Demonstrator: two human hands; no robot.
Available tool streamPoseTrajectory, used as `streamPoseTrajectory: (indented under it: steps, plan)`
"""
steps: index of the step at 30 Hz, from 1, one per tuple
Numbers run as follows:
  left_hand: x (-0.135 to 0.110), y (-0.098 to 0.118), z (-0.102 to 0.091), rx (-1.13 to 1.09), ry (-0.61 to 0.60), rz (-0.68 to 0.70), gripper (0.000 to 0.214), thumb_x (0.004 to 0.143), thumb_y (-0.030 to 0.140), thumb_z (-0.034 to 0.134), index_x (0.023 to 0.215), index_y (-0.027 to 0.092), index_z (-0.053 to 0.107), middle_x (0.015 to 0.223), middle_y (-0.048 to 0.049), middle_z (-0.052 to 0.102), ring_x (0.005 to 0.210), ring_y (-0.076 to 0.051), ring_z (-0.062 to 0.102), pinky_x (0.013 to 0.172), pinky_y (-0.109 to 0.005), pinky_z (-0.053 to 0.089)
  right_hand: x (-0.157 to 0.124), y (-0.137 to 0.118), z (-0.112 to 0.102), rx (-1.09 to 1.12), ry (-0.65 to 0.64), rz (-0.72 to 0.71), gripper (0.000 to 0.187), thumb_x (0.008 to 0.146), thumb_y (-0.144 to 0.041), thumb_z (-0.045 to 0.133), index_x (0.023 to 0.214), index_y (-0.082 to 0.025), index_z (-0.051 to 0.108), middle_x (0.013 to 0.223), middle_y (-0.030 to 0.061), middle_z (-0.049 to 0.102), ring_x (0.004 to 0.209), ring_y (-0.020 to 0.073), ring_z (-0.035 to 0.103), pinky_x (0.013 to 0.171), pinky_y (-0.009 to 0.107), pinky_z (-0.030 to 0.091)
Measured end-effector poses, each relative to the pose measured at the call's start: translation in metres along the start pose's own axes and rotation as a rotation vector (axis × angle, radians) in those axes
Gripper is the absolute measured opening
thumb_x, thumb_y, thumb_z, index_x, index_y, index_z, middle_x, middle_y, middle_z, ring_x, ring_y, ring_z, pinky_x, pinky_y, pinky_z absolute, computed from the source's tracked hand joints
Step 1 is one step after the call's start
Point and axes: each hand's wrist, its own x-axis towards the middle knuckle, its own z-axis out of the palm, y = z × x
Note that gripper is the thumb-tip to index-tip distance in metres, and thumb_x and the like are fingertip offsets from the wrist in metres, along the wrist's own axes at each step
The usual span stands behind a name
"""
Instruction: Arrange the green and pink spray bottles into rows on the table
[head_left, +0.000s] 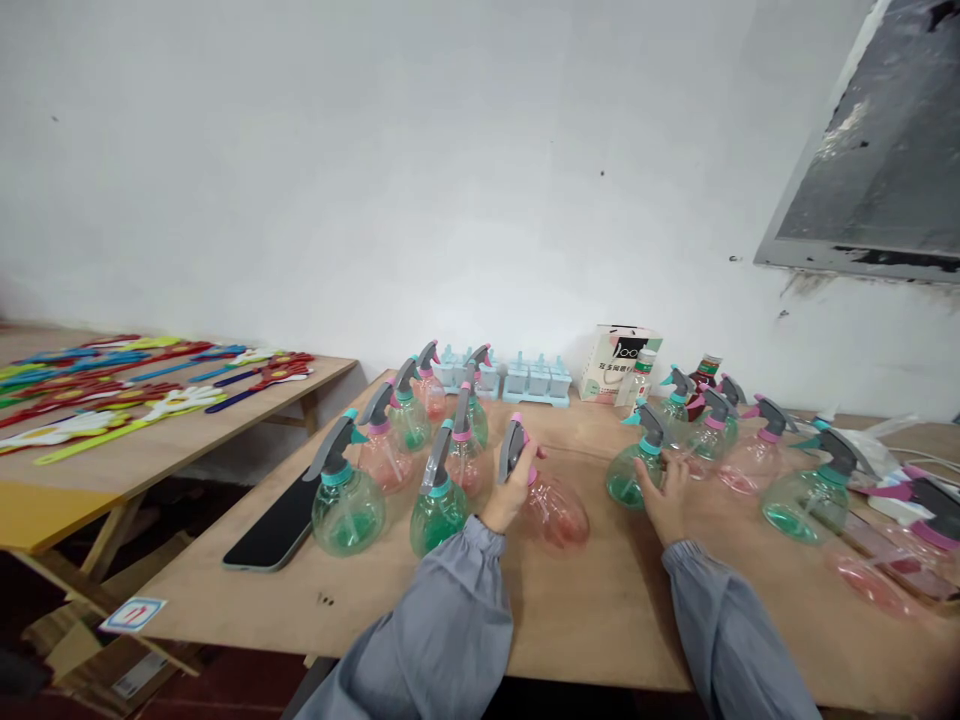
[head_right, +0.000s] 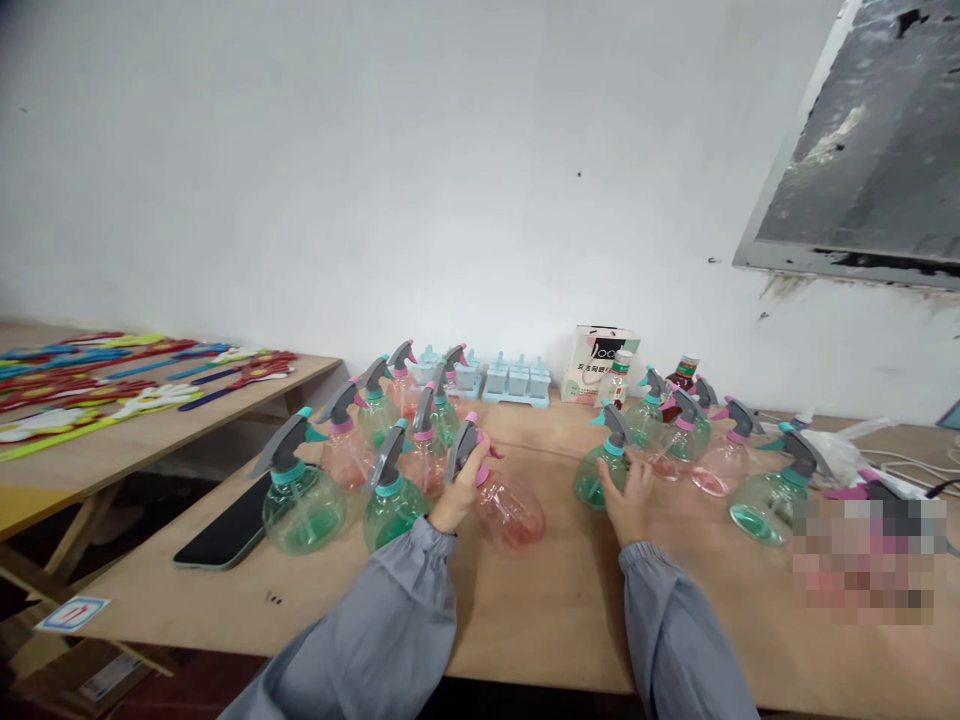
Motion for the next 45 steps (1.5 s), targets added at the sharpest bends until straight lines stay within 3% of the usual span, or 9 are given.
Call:
streamPoseTrajectory:
  steps: [5, 12, 15, 18, 21, 26, 29, 39, 45]
  plan:
    - [-0.001, 0.000, 0.001, 0.054, -0.023, 0.065, 0.044, 0.078, 0.061, 0.081, 0.099, 0.023, 0.071, 0.092, -0.0030, 0.075, 0.085, -0.018, 0.070, 0.080, -0.030, 0.058, -0.001, -0.002, 0.000, 0.002, 0.004, 0.010, 0.075, 0.084, -0.087, 0.055, 0.121, -0.022, 0.062, 0.108, 0.0088, 0.055, 0.111, 0.0324, 0.055, 0.108, 0.056, 0.043]
    - [0.000, -0.004, 0.001, 0.166, -0.093, 0.149, 0.041, 0.086, 0.060, 0.073, 0.075, 0.022, 0.062, 0.064, 0.0032, 0.059, 0.059, -0.013, 0.058, 0.065, -0.028, 0.052, -0.001, 0.001, 0.002, 0.008, 0.007, 0.013, 0.077, 0.083, -0.089, 0.054, 0.121, -0.022, 0.061, 0.108, 0.0088, 0.054, 0.112, 0.0328, 0.054, 0.109, 0.058, 0.042]
    - [0.002, -0.011, 0.004, 0.255, -0.099, 0.203, 0.037, 0.079, 0.053, 0.081, 0.094, 0.021, 0.070, 0.085, -0.0027, 0.074, 0.080, -0.020, 0.070, 0.084, -0.036, 0.058, -0.001, -0.001, 0.001, 0.013, 0.000, 0.018, 0.079, 0.082, -0.089, 0.054, 0.121, -0.022, 0.061, 0.110, 0.0091, 0.054, 0.114, 0.0331, 0.054, 0.110, 0.058, 0.042]
    - [0.002, -0.020, 0.008, 0.454, -0.033, 0.290, 0.062, 0.072, 0.049, 0.087, 0.125, 0.022, 0.068, 0.111, -0.0084, 0.078, 0.110, -0.030, 0.072, 0.106, -0.048, 0.054, -0.001, -0.003, 0.000, 0.014, -0.010, 0.024, 0.079, 0.083, -0.089, 0.054, 0.123, -0.022, 0.060, 0.113, 0.0099, 0.054, 0.118, 0.0338, 0.055, 0.112, 0.058, 0.041]
    - [0.000, -0.028, 0.011, 0.565, 0.019, 0.335, 0.080, 0.072, 0.045, 0.088, 0.143, 0.022, 0.058, 0.122, -0.0116, 0.077, 0.121, -0.033, 0.070, 0.111, -0.052, 0.053, -0.002, -0.004, -0.001, 0.018, -0.015, 0.047, 0.080, 0.082, -0.090, 0.055, 0.124, -0.021, 0.060, 0.113, 0.0105, 0.055, 0.118, 0.0342, 0.055, 0.113, 0.059, 0.042]
    - [-0.010, -0.033, 0.005, 0.632, 0.098, 0.395, 0.076, 0.073, 0.040, 0.086, 0.140, 0.022, 0.055, 0.134, -0.0152, 0.073, 0.127, -0.035, 0.070, 0.113, -0.055, 0.051, -0.003, -0.003, 0.001, 0.023, -0.022, 0.062, 0.077, 0.083, -0.088, 0.054, 0.123, -0.022, 0.060, 0.116, 0.0114, 0.057, 0.121, 0.0348, 0.056, 0.114, 0.059, 0.042]
    - [-0.016, -0.037, -0.002, 0.695, 0.060, 0.421, 0.075, 0.065, 0.037, 0.089, 0.132, 0.022, 0.056, 0.135, -0.0169, 0.072, 0.129, -0.039, 0.068, 0.113, -0.057, 0.050, -0.004, -0.003, 0.001, 0.060, -0.047, 0.077, 0.076, 0.084, -0.085, 0.055, 0.125, -0.020, 0.060, 0.119, 0.0133, 0.059, 0.122, 0.0347, 0.056, 0.113, 0.059, 0.042]
    - [-0.051, -0.048, -0.002, 0.987, -0.009, 0.124, 0.077, 0.068, 0.036, 0.086, 0.135, 0.021, 0.051, 0.140, -0.0182, 0.067, 0.136, -0.038, 0.063, 0.108, -0.052, 0.049, -0.003, -0.006, 0.004, 0.104, -0.059, 0.086, 0.078, 0.083, -0.084, 0.057, 0.125, -0.018, 0.059, 0.121, 0.0157, 0.062, 0.123, 0.0349, 0.057, 0.112, 0.059, 0.044]
    - [0.000, -0.057, 0.026, 1.118, -0.008, -0.015, 0.077, 0.086, 0.050, 0.078, 0.153, 0.027, 0.050, 0.151, -0.0193, 0.060, 0.138, -0.040, 0.058, 0.109, -0.053, 0.047, -0.005, -0.006, 0.009, 0.162, -0.068, 0.124, 0.083, 0.081, -0.086, 0.057, 0.130, -0.019, 0.057, 0.133, 0.0197, 0.064, 0.129, 0.0353, 0.058, 0.115, 0.058, 0.043]
